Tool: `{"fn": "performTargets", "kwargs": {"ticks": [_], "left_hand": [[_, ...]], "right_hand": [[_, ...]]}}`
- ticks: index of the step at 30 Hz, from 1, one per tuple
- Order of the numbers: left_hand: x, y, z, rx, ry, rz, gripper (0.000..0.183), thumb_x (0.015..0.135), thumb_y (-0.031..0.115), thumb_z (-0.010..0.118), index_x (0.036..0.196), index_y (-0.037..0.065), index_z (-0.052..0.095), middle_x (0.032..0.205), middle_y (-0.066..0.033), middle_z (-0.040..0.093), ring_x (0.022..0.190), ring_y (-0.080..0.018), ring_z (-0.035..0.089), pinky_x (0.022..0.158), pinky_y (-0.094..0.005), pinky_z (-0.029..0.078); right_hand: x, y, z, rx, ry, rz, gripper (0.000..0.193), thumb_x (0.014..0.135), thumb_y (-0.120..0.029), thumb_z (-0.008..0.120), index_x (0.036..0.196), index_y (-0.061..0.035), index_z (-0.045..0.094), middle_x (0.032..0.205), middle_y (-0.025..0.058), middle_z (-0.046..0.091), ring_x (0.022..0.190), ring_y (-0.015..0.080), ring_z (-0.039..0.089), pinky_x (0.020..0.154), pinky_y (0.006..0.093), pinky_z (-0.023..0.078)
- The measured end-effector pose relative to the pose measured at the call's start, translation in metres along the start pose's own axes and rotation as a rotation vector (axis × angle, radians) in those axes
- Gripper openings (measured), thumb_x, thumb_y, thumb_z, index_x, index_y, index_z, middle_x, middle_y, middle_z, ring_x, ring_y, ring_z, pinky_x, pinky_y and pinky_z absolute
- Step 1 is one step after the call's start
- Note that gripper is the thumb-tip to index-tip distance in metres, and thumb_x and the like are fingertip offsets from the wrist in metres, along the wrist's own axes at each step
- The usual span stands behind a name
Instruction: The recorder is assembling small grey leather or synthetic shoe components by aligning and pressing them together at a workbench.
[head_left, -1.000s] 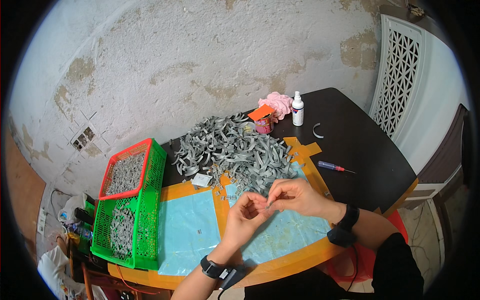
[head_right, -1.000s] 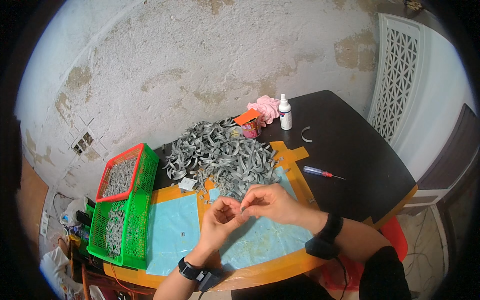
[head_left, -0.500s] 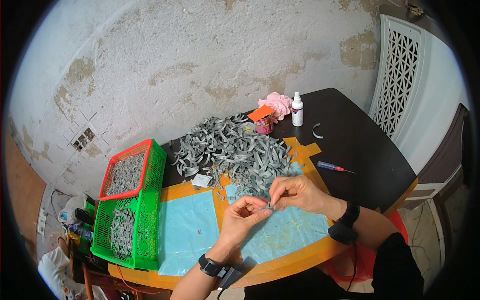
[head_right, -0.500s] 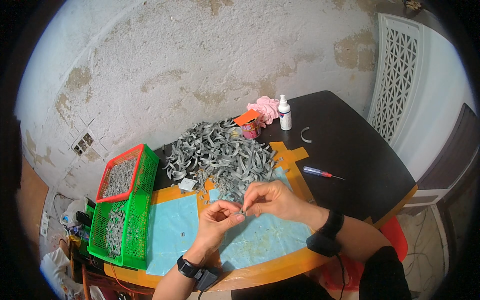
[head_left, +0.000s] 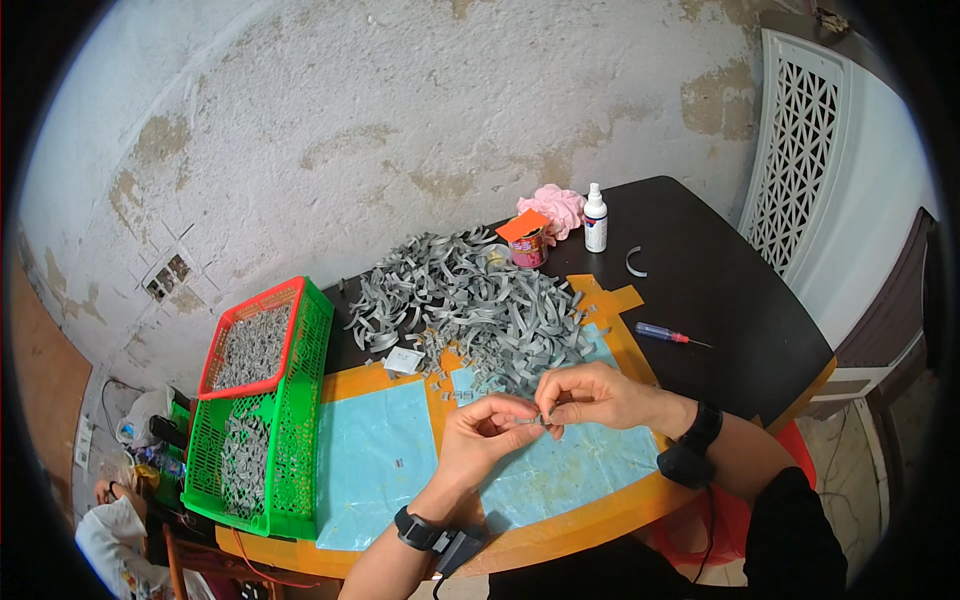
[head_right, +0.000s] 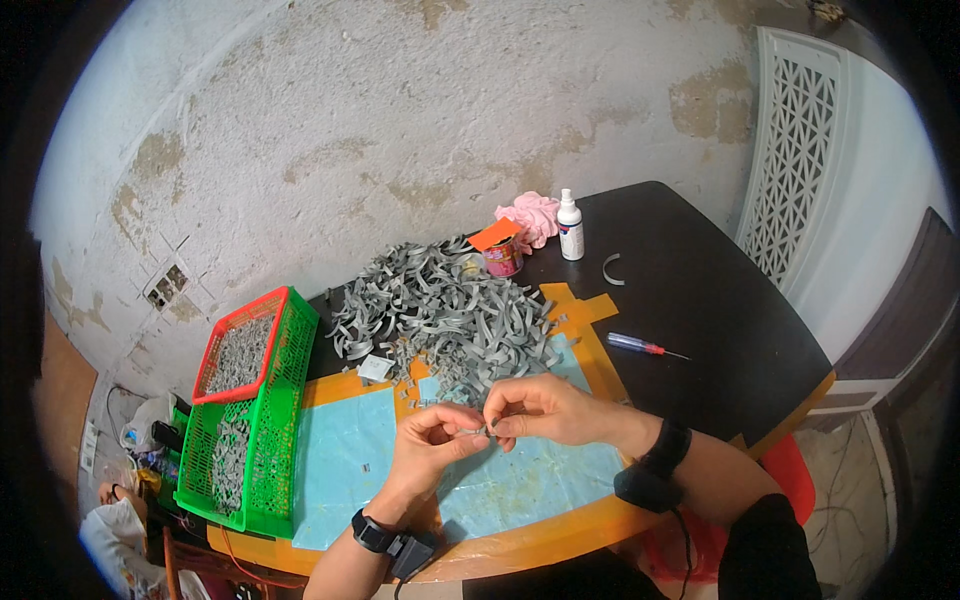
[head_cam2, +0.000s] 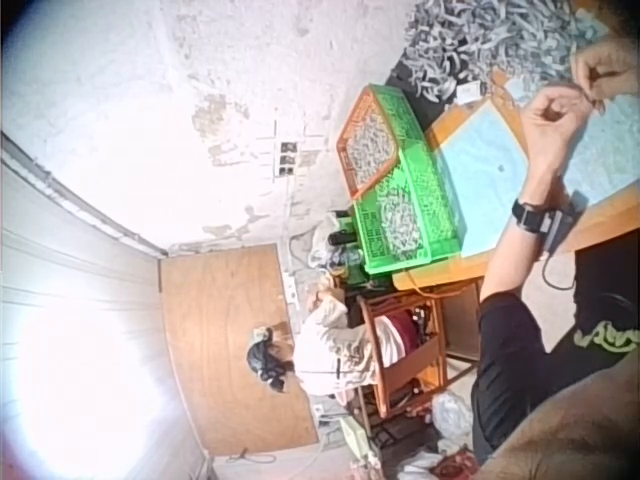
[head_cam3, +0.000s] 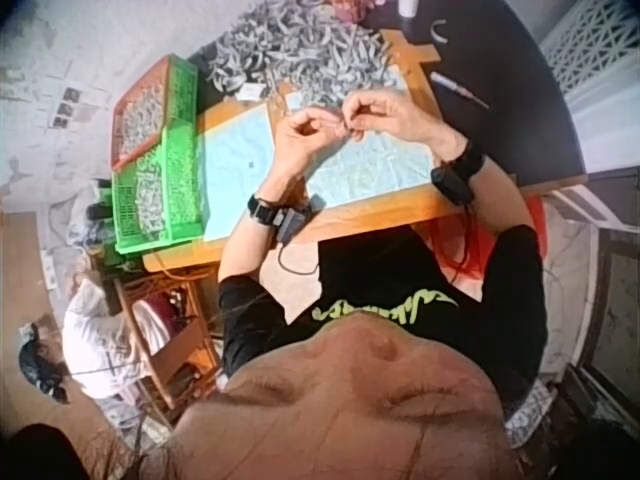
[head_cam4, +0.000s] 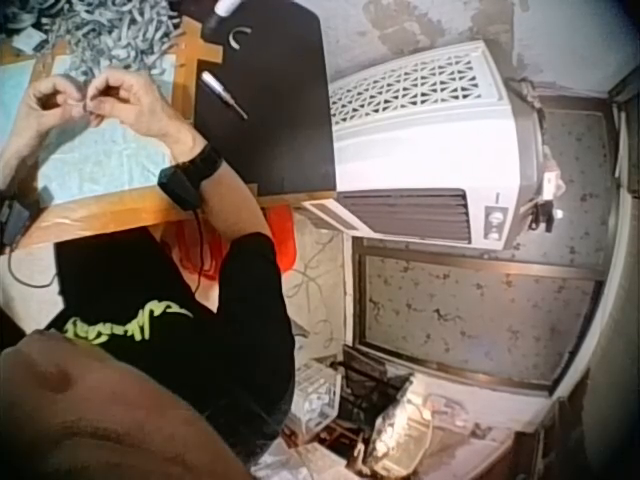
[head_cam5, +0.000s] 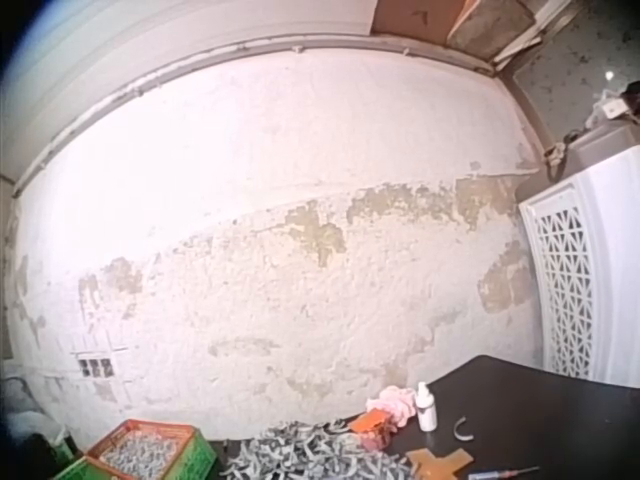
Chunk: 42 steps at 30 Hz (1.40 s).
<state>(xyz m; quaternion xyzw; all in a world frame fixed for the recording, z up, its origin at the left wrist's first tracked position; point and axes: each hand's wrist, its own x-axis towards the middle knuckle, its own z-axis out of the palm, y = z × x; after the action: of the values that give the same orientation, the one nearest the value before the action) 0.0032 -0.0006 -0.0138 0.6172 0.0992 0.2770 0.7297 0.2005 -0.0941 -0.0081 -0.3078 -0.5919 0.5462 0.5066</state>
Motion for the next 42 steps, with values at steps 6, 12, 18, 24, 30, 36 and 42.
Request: {"fn": "performTargets", "kwargs": {"ticks": [6,12,18,24,30,36,42], "left_hand": [[0.000,0.002,-0.002,0.103,-0.007,0.007,0.017,0.078,-0.010,0.068,0.093,-0.001,0.065,0.098,-0.0078,0.066,0.089,-0.0131,0.065,0.080,-0.0247,0.052],[0.001,0.008,0.005,0.308,0.068,0.030,0.027,0.077,-0.007,0.069,0.101,0.000,0.060,0.097,-0.0058,0.064,0.088,-0.0111,0.064,0.079,-0.0235,0.051],[0.001,0.009,0.007,0.371,0.100,0.052,0.036,0.075,-0.008,0.070,0.105,0.001,0.053,0.096,-0.0081,0.063,0.090,-0.0132,0.062,0.082,-0.0274,0.051],[0.000,0.008,0.008,0.421,0.099,0.071,0.036,0.075,-0.009,0.070,0.105,0.001,0.054,0.096,-0.0084,0.064,0.091,-0.0137,0.062,0.081,-0.0274,0.051],[-0.001,0.008,0.008,0.516,0.090,0.097,0.036,0.075,-0.008,0.071,0.104,0.001,0.054,0.097,-0.0083,0.064,0.091,-0.0136,0.062,0.079,-0.0273,0.051],[-0.001,0.011,0.012,0.533,0.090,0.124,0.035,0.075,-0.007,0.072,0.104,0.001,0.053,0.098,-0.0090,0.064,0.090,-0.0137,0.063,0.077,-0.0268,0.051],[-0.003,0.009,0.010,0.497,0.107,0.243,0.036,0.074,-0.005,0.075,0.101,0.001,0.053,0.093,-0.0095,0.066,0.084,-0.0133,0.065,0.072,-0.0263,0.053]], "right_hand": [[0.001,-0.001,-0.001,-0.008,0.032,0.115,0.008,0.093,-0.007,0.056,0.093,0.0012,0.057,0.096,0.0060,0.054,0.084,0.0136,0.061,0.075,0.0290,0.051],[0.000,-0.001,0.005,0.076,0.125,0.195,0.010,0.090,-0.009,0.061,0.094,0.0002,0.058,0.089,0.0046,0.060,0.079,0.0142,0.063,0.072,0.0278,0.052],[0.002,0.000,0.009,0.096,0.247,0.172,0.012,0.088,-0.008,0.063,0.093,0.0005,0.057,0.083,0.0070,0.062,0.073,0.0140,0.064,0.067,0.0274,0.054],[0.002,0.002,0.012,0.105,0.267,0.132,0.012,0.086,-0.005,0.064,0.090,-0.0022,0.053,0.082,0.0047,0.061,0.071,0.0107,0.062,0.064,0.0236,0.052],[0.004,0.007,0.014,0.081,0.278,0.092,0.013,0.086,-0.005,0.064,0.089,-0.0034,0.052,0.080,0.0023,0.059,0.068,0.0087,0.060,0.062,0.0223,0.049],[0.003,0.005,0.014,0.072,0.276,0.098,0.014,0.086,-0.004,0.064,0.088,-0.0034,0.051,0.079,0.0021,0.058,0.068,0.0084,0.059,0.061,0.0220,0.049],[0.004,0.001,0.026,0.035,0.316,0.046,0.015,0.086,-0.002,0.063,0.090,-0.0034,0.048,0.080,0.0016,0.055,0.068,0.0070,0.057,0.061,0.0215,0.048]]}}
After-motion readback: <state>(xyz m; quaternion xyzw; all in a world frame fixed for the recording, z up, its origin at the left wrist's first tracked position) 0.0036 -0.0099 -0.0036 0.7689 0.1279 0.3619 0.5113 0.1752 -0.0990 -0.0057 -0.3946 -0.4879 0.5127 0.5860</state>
